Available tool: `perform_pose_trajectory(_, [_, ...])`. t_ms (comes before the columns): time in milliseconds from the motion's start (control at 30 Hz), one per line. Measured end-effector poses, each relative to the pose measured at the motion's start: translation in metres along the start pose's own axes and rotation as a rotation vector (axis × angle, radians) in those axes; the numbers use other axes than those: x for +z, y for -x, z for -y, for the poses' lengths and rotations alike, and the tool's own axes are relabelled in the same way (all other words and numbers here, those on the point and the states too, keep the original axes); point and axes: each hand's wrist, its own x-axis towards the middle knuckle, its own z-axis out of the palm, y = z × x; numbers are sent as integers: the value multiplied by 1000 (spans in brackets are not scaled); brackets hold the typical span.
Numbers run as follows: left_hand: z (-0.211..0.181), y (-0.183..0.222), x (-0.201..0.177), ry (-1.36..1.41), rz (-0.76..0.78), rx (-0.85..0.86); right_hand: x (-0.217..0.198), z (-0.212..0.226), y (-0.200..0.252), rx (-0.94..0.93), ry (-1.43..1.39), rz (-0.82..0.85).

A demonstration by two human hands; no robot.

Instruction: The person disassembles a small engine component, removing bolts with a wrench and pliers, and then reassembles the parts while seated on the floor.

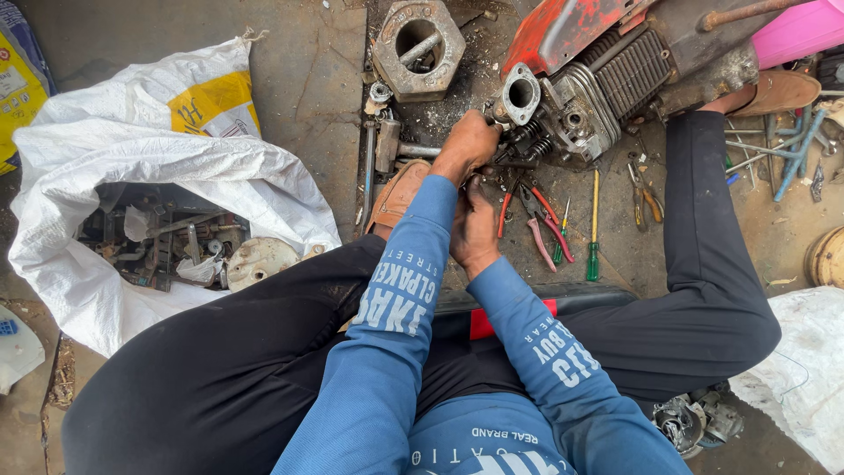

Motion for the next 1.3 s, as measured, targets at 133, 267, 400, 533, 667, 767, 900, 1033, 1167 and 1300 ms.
perform_pose_trajectory(133, [3, -7, 2, -160, -30, 80, -26, 3, -12, 150, -127, 47])
perform_pose_trajectory(267, [-11, 7, -5, -333, -26, 101, -42, 2, -25, 165, -196, 122])
perform_pose_trajectory(400, [-25, 27, -18, -409, -25, 73, -41, 2, -36, 155, -182, 201])
perform_pose_trajectory(533, [-31, 35, -26, -408, -59, 73, -20, -3, -35, -23, -5, 84])
perform_pose_trajectory(667, [-30, 42, -38, -390, -21, 92, 5, -3, -34, -163, 104, -28])
perform_pose_trajectory(767, [-28, 38, -47, -373, 0, 103, 6, -10, -43, -253, 168, -107])
perform_pose_trajectory(900, [-10, 37, -55, -349, -53, 74, -6, -27, -66, -366, 274, -119])
perform_pose_trajectory(1033, [16, 47, -54, -239, -189, -101, -8, -30, -72, -382, 323, -166])
perform_pose_trajectory(1167, [40, 66, -51, -161, -419, -34, -8, -30, -79, -413, 463, -241])
perform_pose_trajectory(1300, [47, 83, -40, -192, -635, 105, -2, -28, -80, -422, 481, -237])
